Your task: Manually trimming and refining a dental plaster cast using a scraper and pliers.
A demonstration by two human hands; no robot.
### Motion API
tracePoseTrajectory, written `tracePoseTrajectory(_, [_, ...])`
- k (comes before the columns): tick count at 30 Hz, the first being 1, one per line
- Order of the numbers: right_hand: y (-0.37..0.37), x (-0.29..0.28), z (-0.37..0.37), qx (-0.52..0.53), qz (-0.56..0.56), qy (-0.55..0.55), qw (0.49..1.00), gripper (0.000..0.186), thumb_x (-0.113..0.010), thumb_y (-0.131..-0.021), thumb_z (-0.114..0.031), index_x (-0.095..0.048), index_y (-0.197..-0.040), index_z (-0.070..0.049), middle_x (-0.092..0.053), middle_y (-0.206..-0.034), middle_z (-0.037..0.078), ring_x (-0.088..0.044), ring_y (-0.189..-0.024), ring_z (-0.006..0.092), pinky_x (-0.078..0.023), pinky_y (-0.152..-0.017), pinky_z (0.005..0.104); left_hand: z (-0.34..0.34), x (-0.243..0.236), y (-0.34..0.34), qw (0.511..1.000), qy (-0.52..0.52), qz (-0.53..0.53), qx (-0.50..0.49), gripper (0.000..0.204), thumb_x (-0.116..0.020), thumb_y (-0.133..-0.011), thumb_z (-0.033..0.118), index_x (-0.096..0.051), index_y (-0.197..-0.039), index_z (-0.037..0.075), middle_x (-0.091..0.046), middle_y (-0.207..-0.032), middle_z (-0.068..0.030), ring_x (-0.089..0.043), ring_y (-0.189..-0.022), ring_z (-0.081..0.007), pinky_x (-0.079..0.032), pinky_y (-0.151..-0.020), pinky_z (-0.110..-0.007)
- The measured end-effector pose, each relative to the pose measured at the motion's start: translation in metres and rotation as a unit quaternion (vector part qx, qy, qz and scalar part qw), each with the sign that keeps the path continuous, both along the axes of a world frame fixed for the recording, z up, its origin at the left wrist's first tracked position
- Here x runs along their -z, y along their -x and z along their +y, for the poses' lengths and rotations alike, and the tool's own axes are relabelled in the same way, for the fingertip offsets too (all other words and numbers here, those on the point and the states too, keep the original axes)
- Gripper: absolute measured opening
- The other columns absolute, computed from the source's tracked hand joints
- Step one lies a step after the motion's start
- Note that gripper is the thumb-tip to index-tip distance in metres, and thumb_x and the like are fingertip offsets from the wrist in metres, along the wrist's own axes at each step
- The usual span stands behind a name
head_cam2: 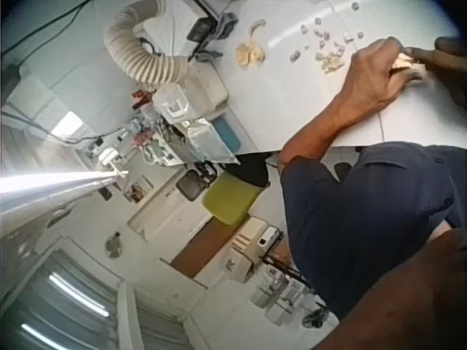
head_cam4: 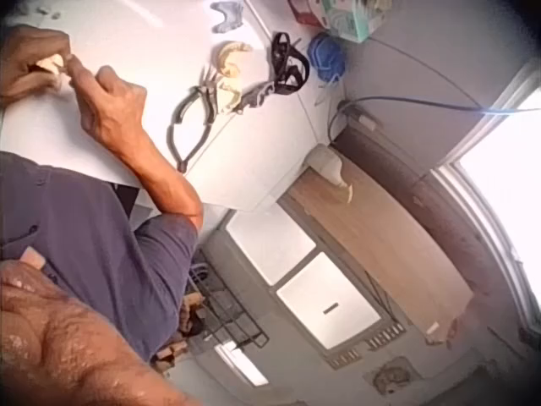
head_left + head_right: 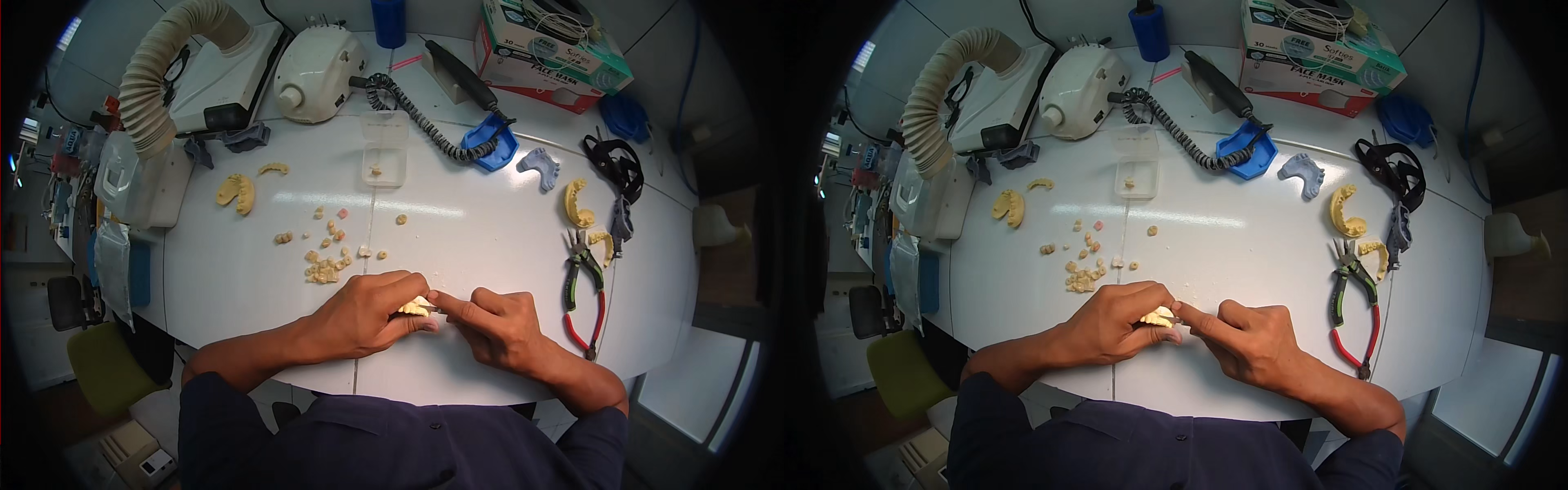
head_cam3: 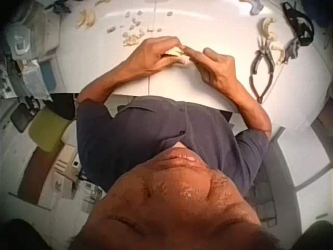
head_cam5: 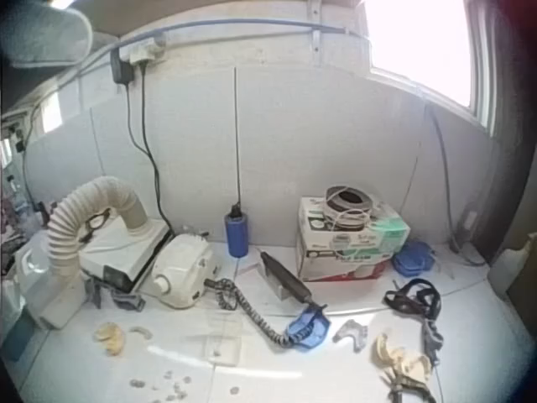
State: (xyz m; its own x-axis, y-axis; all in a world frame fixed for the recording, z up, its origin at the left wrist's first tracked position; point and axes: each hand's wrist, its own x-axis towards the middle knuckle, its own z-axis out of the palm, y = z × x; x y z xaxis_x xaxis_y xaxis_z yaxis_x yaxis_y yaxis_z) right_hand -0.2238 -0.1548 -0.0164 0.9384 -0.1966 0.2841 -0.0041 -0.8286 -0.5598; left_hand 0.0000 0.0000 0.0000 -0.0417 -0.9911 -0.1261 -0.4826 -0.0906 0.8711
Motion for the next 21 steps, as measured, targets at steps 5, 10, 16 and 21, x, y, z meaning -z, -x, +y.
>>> tracePoseTrajectory(5, [0.0005,0.0004,-0.0015,-0.001,0.006,-0.002,1.0,0.066,-0.085,-0.084,-0.008,-0.073,-0.147,-0.025,-0.045,-0.068,-0.003,-0.044,-0.047,0.0128,-0.037,-0.041,0.0335,-0.0008,0.0025,0.0008,1.0,0.012,-0.002,-0.002,0.033,-0.083,-0.099,0.023,-0.067,-0.116,0.0,-0.072,-0.099,-0.0142,-0.073,-0.085,-0.0292,-0.054,-0.073,-0.04])
tracePoseTrajectory(10, [0.0005,0.0003,-0.0008,-0.001,0.009,-0.004,1.0,0.066,-0.085,-0.084,-0.008,-0.072,-0.147,-0.025,-0.045,-0.069,-0.003,-0.044,-0.047,0.0127,-0.037,-0.041,0.0334,-0.0007,0.0033,0.002,0.999,0.031,0.007,-0.009,0.032,-0.084,-0.098,0.023,-0.065,-0.112,0.001,-0.069,-0.095,-0.0149,-0.07,-0.081,-0.0319,-0.053,-0.07,-0.042])
tracePoseTrajectory(16, [0.0005,0.0004,-0.0012,-0.003,0.009,-0.006,1.0,0.066,-0.084,-0.085,-0.008,-0.072,-0.148,-0.024,-0.045,-0.068,-0.002,-0.045,-0.048,0.0128,-0.038,-0.041,0.0337,-0.0011,0.005,0.0025,0.999,0.044,0.016,-0.013,0.031,-0.084,-0.098,0.022,-0.063,-0.108,0.001,-0.065,-0.092,-0.0158,-0.067,-0.077,-0.0347,-0.051,-0.069,-0.045])
tracePoseTrajectory(21, [0.0002,-0.0009,-0.0011,-0.003,0.011,-0.01,1.0,0.065,-0.084,-0.086,-0.008,-0.072,-0.148,-0.024,-0.045,-0.068,-0.002,-0.045,-0.048,0.0132,-0.038,-0.041,0.0339,-0.0004,0.0044,0.0009,1.0,0.028,-0.002,-0.007,0.032,-0.084,-0.098,0.024,-0.067,-0.114,0.001,-0.071,-0.097,-0.0131,-0.07,-0.081,-0.0286,-0.052,-0.07,-0.04])
